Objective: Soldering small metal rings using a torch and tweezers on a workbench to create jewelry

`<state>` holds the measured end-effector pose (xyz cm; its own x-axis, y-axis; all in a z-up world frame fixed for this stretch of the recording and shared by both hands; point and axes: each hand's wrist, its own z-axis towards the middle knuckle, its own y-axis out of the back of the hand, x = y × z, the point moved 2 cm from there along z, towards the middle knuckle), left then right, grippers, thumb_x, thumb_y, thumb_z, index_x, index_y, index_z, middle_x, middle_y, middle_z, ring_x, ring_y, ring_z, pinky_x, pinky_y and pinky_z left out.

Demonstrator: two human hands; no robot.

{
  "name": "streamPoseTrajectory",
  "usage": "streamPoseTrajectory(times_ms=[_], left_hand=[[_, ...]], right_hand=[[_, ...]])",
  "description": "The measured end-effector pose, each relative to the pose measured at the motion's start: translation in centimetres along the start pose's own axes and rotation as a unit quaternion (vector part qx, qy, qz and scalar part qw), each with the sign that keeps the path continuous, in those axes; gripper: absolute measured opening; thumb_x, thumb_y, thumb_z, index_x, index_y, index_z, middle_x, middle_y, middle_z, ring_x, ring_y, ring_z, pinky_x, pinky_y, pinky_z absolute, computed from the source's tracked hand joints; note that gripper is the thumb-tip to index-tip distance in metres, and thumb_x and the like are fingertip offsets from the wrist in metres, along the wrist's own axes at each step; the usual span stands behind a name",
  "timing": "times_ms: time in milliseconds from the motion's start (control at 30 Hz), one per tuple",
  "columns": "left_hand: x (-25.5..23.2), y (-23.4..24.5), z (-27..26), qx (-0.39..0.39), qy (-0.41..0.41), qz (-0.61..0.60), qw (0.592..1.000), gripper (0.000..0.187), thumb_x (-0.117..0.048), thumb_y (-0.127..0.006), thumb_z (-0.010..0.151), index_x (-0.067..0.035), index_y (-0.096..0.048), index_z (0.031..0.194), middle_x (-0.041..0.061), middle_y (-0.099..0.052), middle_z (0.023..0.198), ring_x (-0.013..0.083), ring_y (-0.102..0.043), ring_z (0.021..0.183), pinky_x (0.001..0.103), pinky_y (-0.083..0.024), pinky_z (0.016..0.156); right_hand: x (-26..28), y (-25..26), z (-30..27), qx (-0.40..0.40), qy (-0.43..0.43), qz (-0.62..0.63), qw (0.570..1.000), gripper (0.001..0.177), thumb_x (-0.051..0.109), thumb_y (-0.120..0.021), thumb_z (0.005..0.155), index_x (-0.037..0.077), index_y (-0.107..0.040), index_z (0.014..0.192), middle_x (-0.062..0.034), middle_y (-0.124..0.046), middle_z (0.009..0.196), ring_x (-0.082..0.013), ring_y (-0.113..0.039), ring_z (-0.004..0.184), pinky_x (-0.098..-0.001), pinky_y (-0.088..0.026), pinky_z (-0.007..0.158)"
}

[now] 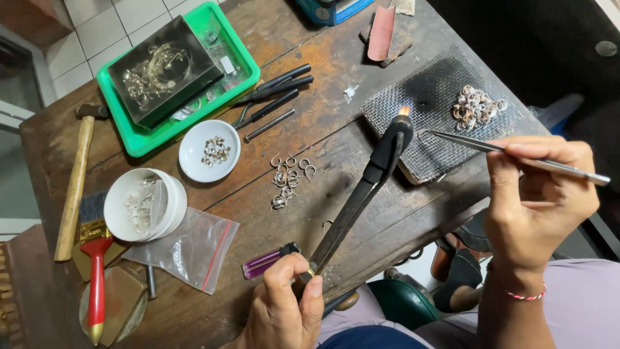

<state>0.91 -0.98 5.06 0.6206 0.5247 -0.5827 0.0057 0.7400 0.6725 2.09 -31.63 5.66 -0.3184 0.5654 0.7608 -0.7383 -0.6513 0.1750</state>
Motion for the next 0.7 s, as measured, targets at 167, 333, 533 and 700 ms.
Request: streamPoseTrajectory(times_ms=[167, 333, 533, 700], left_hand=[[-0.4, -0.3, -0.6, -0.023, 0.109, 0.064, 0.992, 0.031, -0.035, -0.055, 0.096, -0.012, -0.055, 0.117, 0.001, -0.075, 0.104, 0.0240, -0.076, 0.084, 0.032, -0.059, 0.074], [-0.3, -0.6, -1.3, -0.051, 0.159, 0.097, 0.981, 0.031, -0.039, -0.055, 0.094, -0.017, -0.058, 0.116, -0.005, -0.078, 0.100, 0.0208, -0.076, 0.075, 0.030, -0.059, 0.066], [-0.2, -0.7, -1.3, -0.043, 0.166, 0.101, 0.980, 0.028, -0.041, -0.054, 0.094, -0.021, -0.059, 0.112, -0.010, -0.078, 0.091, 0.0196, -0.074, 0.066, 0.031, -0.057, 0.060], [-0.2, -0.8, -1.7, 0.002, 0.249, 0.164, 0.955, 0.030, -0.054, -0.052, 0.088, -0.035, -0.063, 0.108, -0.001, -0.071, 0.065, 0.0267, -0.071, 0.059, 0.040, -0.051, 0.048]], right_hand=[[-0.2, -0.2, 1.2, 0.033, -0.014, -0.023, 0.999, 0.014, -0.016, -0.070, 0.116, -0.009, -0.058, 0.116, -0.0242, -0.060, 0.116, -0.0300, -0.065, 0.108, -0.0349, -0.053, 0.101], [-0.7, -0.6, 1.4, 0.052, -0.006, -0.039, 0.998, 0.013, -0.015, -0.072, 0.114, -0.009, -0.061, 0.115, -0.0222, -0.062, 0.114, -0.0280, -0.065, 0.105, -0.0337, -0.053, 0.095], [-0.8, -0.7, 0.2, 0.012, 0.003, 0.027, 1.000, 0.019, -0.010, -0.065, 0.112, -0.007, -0.047, 0.118, -0.0257, -0.056, 0.113, -0.0326, -0.064, 0.106, -0.0357, -0.053, 0.099], [-1.8, -0.9, -0.6, 0.003, 0.008, 0.055, 0.998, 0.021, -0.001, -0.063, 0.112, 0.001, -0.042, 0.115, -0.0239, -0.058, 0.110, -0.0311, -0.062, 0.106, -0.0365, -0.051, 0.100]])
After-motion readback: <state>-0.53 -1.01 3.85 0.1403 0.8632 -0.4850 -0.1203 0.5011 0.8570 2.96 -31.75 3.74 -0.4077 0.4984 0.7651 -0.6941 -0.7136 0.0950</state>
